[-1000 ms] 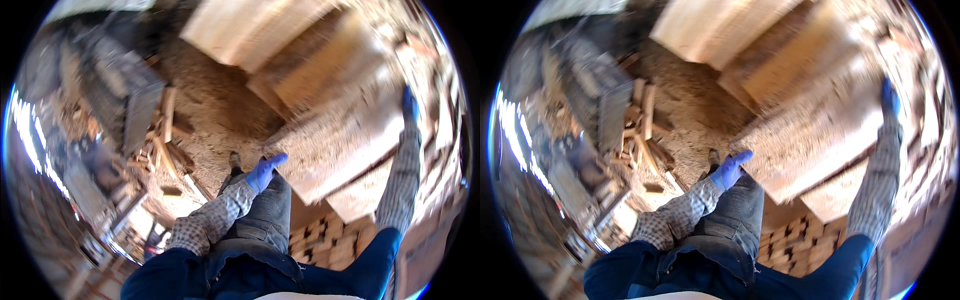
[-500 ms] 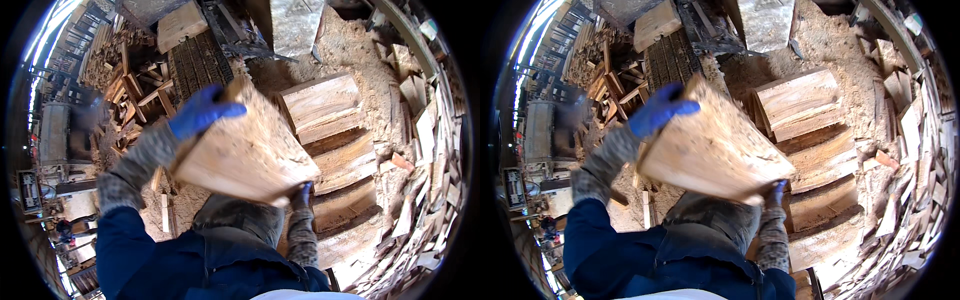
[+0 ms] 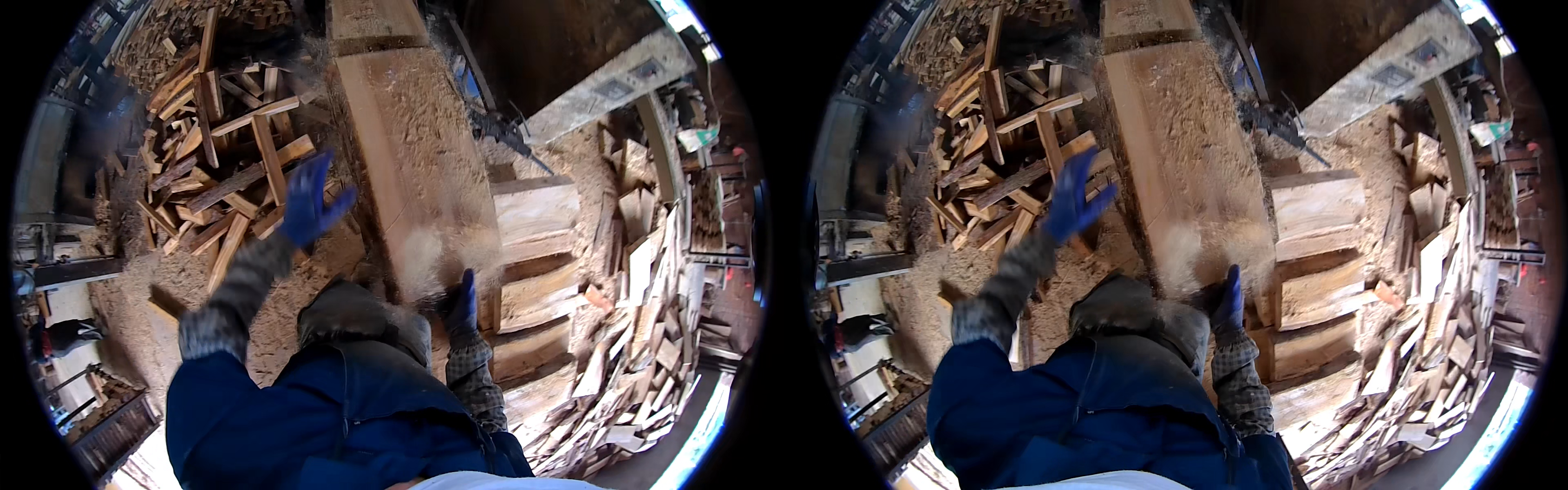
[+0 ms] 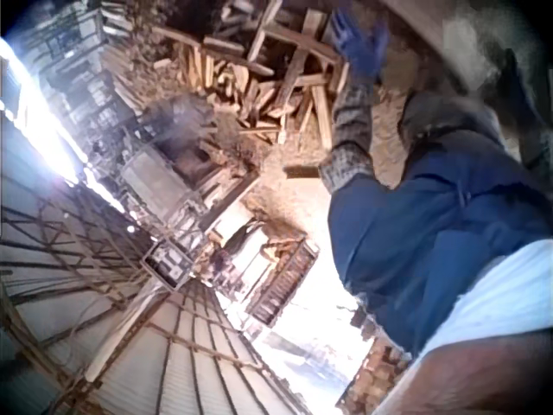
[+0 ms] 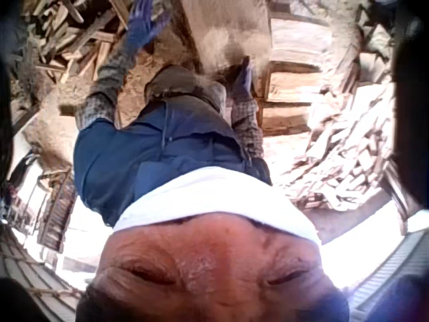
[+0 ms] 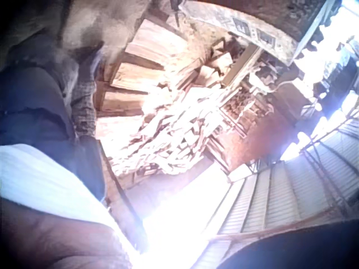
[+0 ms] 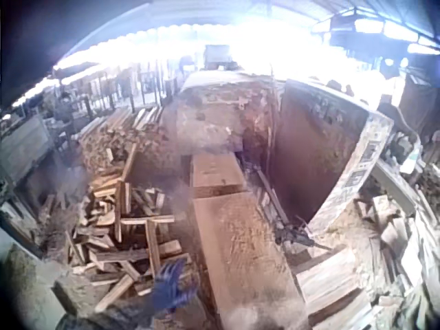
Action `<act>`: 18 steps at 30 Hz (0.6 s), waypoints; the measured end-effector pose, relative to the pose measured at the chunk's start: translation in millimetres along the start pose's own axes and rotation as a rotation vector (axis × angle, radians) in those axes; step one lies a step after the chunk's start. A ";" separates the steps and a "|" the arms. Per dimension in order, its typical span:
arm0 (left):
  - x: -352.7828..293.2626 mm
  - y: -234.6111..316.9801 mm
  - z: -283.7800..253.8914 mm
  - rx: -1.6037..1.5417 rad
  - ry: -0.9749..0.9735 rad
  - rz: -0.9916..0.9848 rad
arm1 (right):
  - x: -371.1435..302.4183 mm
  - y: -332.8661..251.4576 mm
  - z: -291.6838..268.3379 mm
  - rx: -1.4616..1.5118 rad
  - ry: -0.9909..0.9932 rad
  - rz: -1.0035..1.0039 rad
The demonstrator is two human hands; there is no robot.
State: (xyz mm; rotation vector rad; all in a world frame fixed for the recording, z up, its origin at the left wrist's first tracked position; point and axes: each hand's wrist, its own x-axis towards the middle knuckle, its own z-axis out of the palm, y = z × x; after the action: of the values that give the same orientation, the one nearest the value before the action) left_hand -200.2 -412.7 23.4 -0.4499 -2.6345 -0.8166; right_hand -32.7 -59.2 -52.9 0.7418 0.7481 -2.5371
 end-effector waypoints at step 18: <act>-4.6 10.4 102.3 -0.306 -0.021 -0.240 | 117.1 -22.1 100.5 -0.166 0.060 -0.010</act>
State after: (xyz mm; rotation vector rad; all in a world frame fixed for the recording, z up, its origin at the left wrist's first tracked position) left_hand -215.5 -345.1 -52.7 -0.2186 -2.6233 -1.3069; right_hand -173.1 -126.0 -40.9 0.7614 0.9715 -2.4345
